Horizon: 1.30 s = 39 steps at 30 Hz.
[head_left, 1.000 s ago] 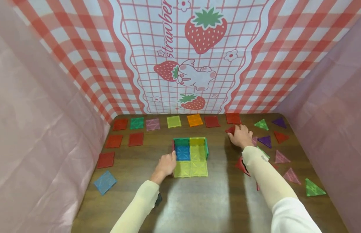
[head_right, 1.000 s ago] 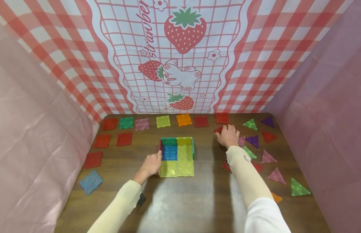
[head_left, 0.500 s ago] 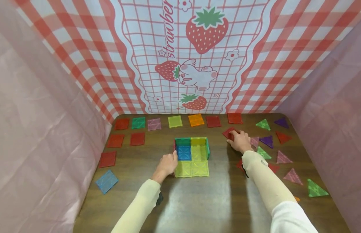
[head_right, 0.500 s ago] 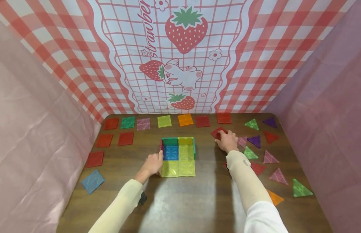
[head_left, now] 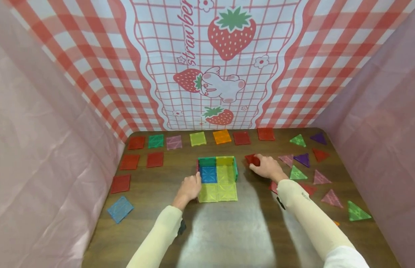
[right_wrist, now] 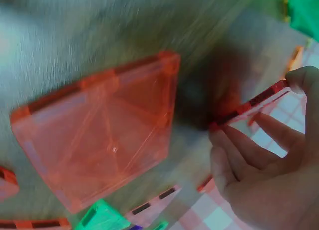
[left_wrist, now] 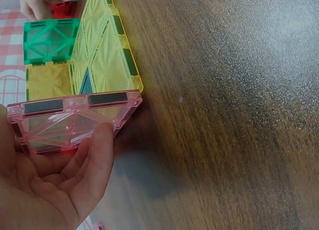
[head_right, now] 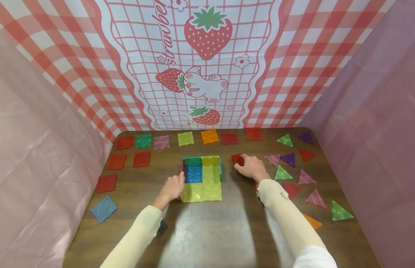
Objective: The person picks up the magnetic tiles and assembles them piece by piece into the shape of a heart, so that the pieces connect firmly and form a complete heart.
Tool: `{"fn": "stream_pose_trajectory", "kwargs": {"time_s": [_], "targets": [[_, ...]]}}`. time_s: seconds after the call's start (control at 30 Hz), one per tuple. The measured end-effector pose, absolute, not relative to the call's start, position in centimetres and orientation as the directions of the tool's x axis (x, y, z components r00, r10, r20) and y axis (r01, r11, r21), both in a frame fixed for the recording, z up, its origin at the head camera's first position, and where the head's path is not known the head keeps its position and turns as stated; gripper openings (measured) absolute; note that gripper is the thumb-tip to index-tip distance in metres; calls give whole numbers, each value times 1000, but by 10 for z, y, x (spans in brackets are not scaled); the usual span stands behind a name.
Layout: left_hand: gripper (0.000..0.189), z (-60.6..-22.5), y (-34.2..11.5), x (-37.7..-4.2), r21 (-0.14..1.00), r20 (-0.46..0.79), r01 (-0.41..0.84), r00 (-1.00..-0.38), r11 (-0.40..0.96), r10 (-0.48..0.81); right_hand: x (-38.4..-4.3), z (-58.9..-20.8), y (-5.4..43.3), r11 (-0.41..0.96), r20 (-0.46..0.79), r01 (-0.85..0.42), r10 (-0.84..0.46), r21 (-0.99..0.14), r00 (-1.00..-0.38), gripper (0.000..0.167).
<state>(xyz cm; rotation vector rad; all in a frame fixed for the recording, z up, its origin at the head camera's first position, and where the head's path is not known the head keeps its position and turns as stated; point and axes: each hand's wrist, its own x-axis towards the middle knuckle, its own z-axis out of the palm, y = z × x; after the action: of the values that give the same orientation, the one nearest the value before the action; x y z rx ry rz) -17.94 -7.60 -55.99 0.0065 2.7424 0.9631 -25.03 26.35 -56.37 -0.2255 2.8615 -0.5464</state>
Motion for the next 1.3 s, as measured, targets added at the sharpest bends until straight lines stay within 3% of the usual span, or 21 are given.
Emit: {"fn": "stream_pose_trajectory", "kwargs": {"time_s": [0.3, 0.57, 0.73, 1.13, 1.3], "targets": [[59, -562, -81, -180, 612, -220, -73, -972, 787, 80, -224, -552, 256, 827, -306, -13, -223, -562, -926, 53], [60, -563, -80, -178, 624, -213, -85, -975, 777, 64, -204, -549, 254, 584, -488, 204, -384, -786, -783, 56], [60, -564, -79, -178, 629, -208, -88, -976, 772, 59, -194, -550, 247, 501, -506, 265, -441, -824, -741, 56], [61, -560, -77, -179, 645, -202, -73, -976, 761, 78, -179, -554, 225, 377, -515, 363, -476, -852, -713, 61], [59, -561, -76, -178, 639, -210, -70, -974, 766, 86, -178, -554, 216, 328, -509, 392, -482, -859, -713, 56]]}}
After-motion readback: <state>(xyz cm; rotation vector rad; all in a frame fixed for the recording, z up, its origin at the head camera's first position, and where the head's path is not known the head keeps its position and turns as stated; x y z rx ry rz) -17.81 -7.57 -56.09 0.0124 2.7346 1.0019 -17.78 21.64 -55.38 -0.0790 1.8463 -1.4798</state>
